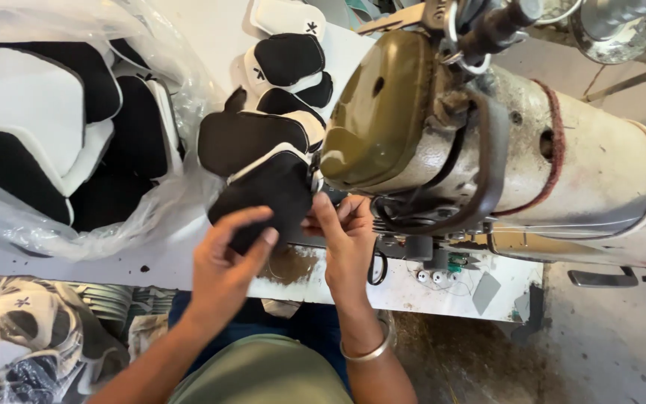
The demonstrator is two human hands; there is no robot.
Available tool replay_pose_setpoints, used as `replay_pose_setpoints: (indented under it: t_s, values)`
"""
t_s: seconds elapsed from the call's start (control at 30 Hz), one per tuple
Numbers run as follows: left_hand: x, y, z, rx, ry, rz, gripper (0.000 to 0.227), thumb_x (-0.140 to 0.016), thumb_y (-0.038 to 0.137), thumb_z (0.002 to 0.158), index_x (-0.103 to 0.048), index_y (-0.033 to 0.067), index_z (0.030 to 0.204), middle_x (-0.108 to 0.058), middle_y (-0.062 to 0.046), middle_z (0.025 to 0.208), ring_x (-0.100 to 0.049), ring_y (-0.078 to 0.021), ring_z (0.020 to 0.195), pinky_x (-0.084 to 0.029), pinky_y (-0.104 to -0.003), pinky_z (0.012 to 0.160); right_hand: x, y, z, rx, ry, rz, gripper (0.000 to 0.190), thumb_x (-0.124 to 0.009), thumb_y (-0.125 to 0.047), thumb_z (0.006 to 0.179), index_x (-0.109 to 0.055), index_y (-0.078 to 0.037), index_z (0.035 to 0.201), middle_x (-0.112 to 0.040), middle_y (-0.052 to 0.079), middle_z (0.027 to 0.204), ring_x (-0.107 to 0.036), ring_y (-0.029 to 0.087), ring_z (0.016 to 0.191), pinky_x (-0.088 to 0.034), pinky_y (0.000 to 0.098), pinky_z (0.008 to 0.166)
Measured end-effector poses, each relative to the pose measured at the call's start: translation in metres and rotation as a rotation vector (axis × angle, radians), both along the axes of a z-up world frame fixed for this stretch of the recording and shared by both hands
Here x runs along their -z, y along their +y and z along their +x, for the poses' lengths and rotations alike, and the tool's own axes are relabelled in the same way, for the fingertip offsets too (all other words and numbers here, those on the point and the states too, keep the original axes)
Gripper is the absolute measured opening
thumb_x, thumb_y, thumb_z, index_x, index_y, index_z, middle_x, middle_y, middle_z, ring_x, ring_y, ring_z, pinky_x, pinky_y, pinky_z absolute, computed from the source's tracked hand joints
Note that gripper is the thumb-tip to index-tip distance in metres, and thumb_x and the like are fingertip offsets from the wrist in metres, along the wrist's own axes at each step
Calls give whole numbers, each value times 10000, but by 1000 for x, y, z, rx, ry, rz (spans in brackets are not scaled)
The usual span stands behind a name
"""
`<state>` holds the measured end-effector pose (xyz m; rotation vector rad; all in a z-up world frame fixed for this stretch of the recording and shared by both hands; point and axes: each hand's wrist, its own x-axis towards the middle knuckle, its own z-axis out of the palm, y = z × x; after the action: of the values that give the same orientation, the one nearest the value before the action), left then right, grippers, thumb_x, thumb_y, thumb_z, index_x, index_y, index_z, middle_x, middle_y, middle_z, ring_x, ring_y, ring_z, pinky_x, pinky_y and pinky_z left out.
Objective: The person uses a sewing machine to stitch the edges of black and white slipper components. They repeatedly pick up a slipper part, guide it under the needle to sew the perimeter, and then place the finished item on a pile on the table.
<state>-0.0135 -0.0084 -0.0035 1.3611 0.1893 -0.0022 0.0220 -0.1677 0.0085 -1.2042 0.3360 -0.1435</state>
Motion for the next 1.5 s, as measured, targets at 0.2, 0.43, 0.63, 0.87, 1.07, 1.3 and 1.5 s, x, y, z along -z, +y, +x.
replay_pose_setpoints:
  t_s: [0.2,0.43,0.63,0.87,1.07,1.3,1.5]
  values:
    - [4,-17,-11,16,-24,112,268,-750,76,932,-737,92,1198,-540,102,731,-330,32,519,-244,-192,441,7,-2,0,-39,-51,82,375,-779,-36,917,-423,-132,848,-603,-6,760,-602,89,693,-514,256,658]
    - [8,-26,-1,85,-108,84,359,-728,58,951,-676,85,1306,-619,78,800,-433,31,593,-342,-184,479,13,-4,-4,-41,-102,41,379,-782,12,918,-436,-120,838,-496,-58,760,-532,62,705,-487,234,691]
    - [-3,-27,13,90,-58,128,388,-726,61,948,-663,77,1331,-671,31,886,-463,7,600,-379,-189,480,15,-4,-6,-30,-94,-68,366,-772,7,928,-439,-117,843,-529,-37,750,-536,62,699,-498,231,689]
    - [-18,-20,35,155,-127,-94,399,-660,37,996,-596,42,1390,-688,-6,1205,-657,-3,957,-555,-180,749,20,-49,-21,-111,70,-91,315,-770,1,862,-477,-106,819,-725,27,854,-664,80,747,-576,259,699]
    - [-33,-6,58,220,20,185,398,-704,127,1002,-683,91,1398,-573,-23,813,-390,-34,604,-321,-197,503,-11,-184,-46,814,-699,-1274,433,-900,-78,967,-493,-34,1108,-573,83,1100,-639,204,1037,-544,302,842]
    - [-28,4,77,337,-74,1,366,-661,195,1016,-655,82,1364,-597,104,914,-440,5,726,-373,-183,612,32,-224,-53,889,-405,-1781,386,-615,-286,1159,-421,2,1327,-467,186,1367,-371,385,1427,-287,604,1255]
    - [-2,9,35,222,-216,236,450,-655,110,1007,-595,127,1452,-603,-38,899,-557,-85,778,-485,-241,690,5,-210,-51,910,-442,-1718,361,-602,-278,1175,-448,13,1324,-478,168,1377,-418,359,1429,-288,566,1269]
